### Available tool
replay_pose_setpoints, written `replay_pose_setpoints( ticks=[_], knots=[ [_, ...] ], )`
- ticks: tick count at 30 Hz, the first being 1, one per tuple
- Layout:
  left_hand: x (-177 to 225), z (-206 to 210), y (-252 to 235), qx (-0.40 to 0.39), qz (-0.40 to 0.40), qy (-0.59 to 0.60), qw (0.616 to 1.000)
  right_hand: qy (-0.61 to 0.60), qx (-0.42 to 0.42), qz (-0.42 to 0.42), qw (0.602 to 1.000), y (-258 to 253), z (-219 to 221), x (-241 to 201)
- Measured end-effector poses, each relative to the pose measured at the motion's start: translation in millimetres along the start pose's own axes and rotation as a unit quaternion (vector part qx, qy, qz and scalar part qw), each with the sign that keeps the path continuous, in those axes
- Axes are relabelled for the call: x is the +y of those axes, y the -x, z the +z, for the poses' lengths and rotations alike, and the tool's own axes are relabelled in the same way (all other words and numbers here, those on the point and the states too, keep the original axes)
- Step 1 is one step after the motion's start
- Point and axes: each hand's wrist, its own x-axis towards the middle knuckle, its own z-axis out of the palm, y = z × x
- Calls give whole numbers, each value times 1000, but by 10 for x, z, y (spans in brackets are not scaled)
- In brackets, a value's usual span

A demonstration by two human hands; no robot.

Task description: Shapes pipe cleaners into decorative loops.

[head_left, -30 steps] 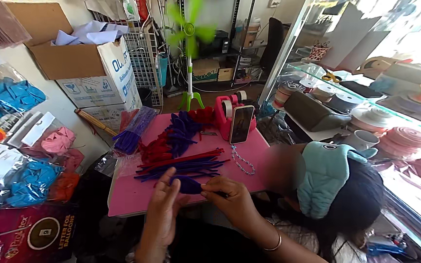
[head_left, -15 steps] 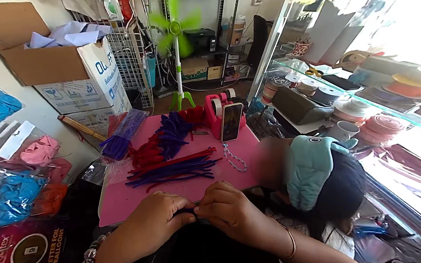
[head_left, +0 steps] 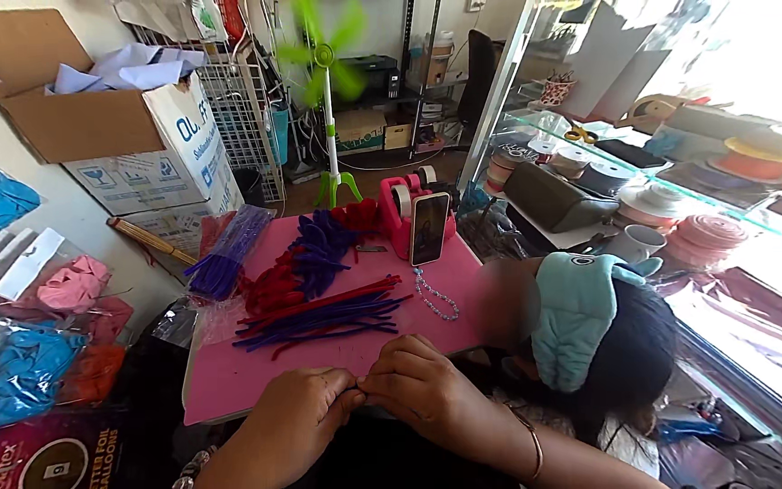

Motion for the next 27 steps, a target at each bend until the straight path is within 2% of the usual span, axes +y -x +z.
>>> replay_pose_setpoints(
  ticks=[3,9,15,20,24,27],
  knots=[
    [-25,13,4,24,17,-16,999,46,1,-28,999,-7,7,-2],
    [-2,-42,-2,-12,-19,29,999,95,26,-87,991,12,83,62],
    [-5,-61,-11,-23,-46,48,998,123,34,-78,989,2,149,95],
    [-25,-103,-20,-76,-87,102,988,135,21,-78,988,22,149,79],
    [-76,-73,-10,-73,-70,139,985,136,10,-71,988,36,128,51],
    [-89,-11,12,-33,-42,121,991,137,12,-71,988,43,125,53]
  ],
)
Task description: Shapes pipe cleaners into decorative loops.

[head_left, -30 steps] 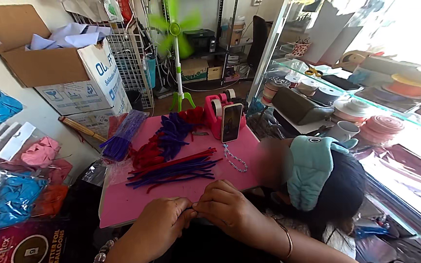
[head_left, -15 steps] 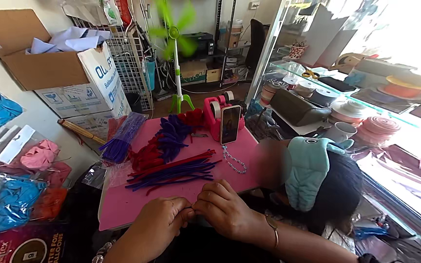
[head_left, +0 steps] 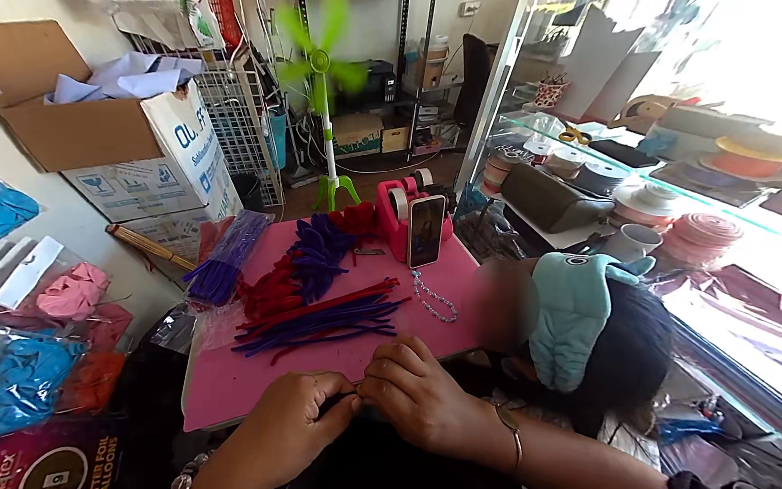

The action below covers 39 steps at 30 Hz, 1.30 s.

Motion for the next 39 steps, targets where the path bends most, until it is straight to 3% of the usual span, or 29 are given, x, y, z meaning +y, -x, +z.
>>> replay_pose_setpoints(
  ticks=[4,7,12,15,22,27,29,32,35,37,39],
  knots=[
    [3,107,25,43,18,-25,999,4,4,4,1000,6,7,20],
    [69,168,52,60,-16,-29,998,9,-3,3,1000,8,-3,34],
    [66,35,22,-28,-100,166,981,8,-4,-13,1000,3,-5,21],
    [56,68,7,-20,-83,169,982,7,-5,-15,1000,13,-17,25],
    [7,301,27,122,-2,130,984,-84,-10,55,995,20,-63,0],
    [-47,345,2,197,31,-4,980,-279,-86,189,937,-36,-261,237],
    [-68,345,-14,224,27,-65,972,-276,-105,211,932,-38,-340,344],
    [-90,371,-60,266,22,-132,955,-179,-61,223,956,-53,-360,281],
    [-119,341,-105,274,15,-59,960,-153,19,221,963,-65,-323,64],
    [-119,292,-116,259,33,66,963,-280,56,247,926,-7,-232,-109],
    [-90,254,-111,237,57,174,954,-482,46,310,818,88,-114,-211]
  ],
)
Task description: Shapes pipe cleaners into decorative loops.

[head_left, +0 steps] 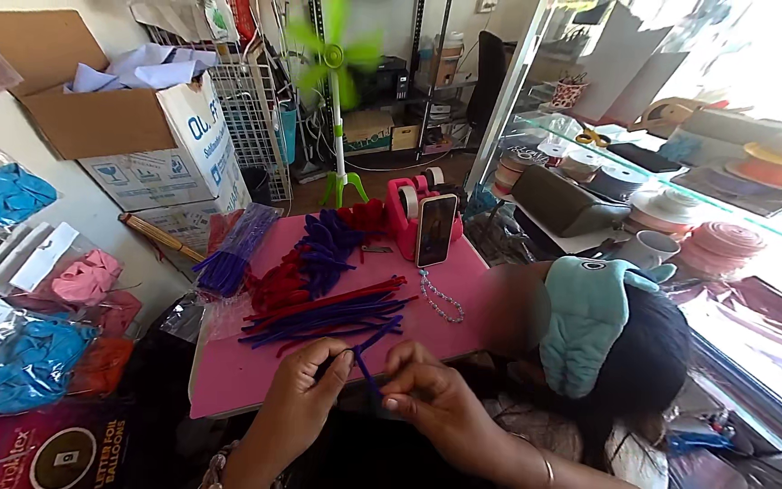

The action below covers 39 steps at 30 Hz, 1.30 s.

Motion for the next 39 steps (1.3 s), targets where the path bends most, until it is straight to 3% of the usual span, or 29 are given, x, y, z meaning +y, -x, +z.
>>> replay_pose_setpoints(
  ticks=[3,5,7,9,12,14,16,19,21,23,26,28,30,32,34,36,39],
  knots=[
    [64,-58,43,-75,-15,101,992,-227,-108,203,946,-44,-51,212],
    [123,-92,77,-151,-30,126,980,-238,-159,219,933,-215,-133,381],
    [162,-117,101,-200,-44,74,976,-150,-191,135,960,-455,-222,398],
    [169,-124,127,-199,-50,-87,975,28,-189,3,982,-650,-276,230],
    [172,-39,130,-123,-61,-303,943,276,-125,-134,943,-605,-184,-68],
    [97,19,122,-23,-33,-336,941,299,-53,-151,941,-433,-59,-65],
    [-18,53,114,70,11,-281,957,202,16,-113,973,-275,40,45],
    [-91,84,113,76,41,-19,996,-64,49,76,994,-144,112,116],
    [-73,91,142,28,36,109,993,-242,7,232,942,-175,78,99],
    [-34,64,173,-39,32,170,984,-331,-79,299,892,-278,-23,149],
    [24,-14,205,-148,24,183,972,-297,-213,236,900,-495,-183,254],
    [29,-66,222,-202,15,123,972,-155,-275,156,936,-659,-266,183],
    [16,-78,265,-216,-14,-15,976,42,-306,40,950,-737,-283,67],
    [-10,0,320,-174,-54,-184,966,223,-281,-60,931,-677,-183,-39],
    [-99,92,347,-101,-89,-239,962,346,-210,-121,906,-534,-11,-58],
    [-259,142,351,-11,-84,-182,980,383,-113,-159,903,-387,126,34],
    [-317,195,351,74,-37,75,994,195,-12,-116,974,-257,192,125]
  ],
)
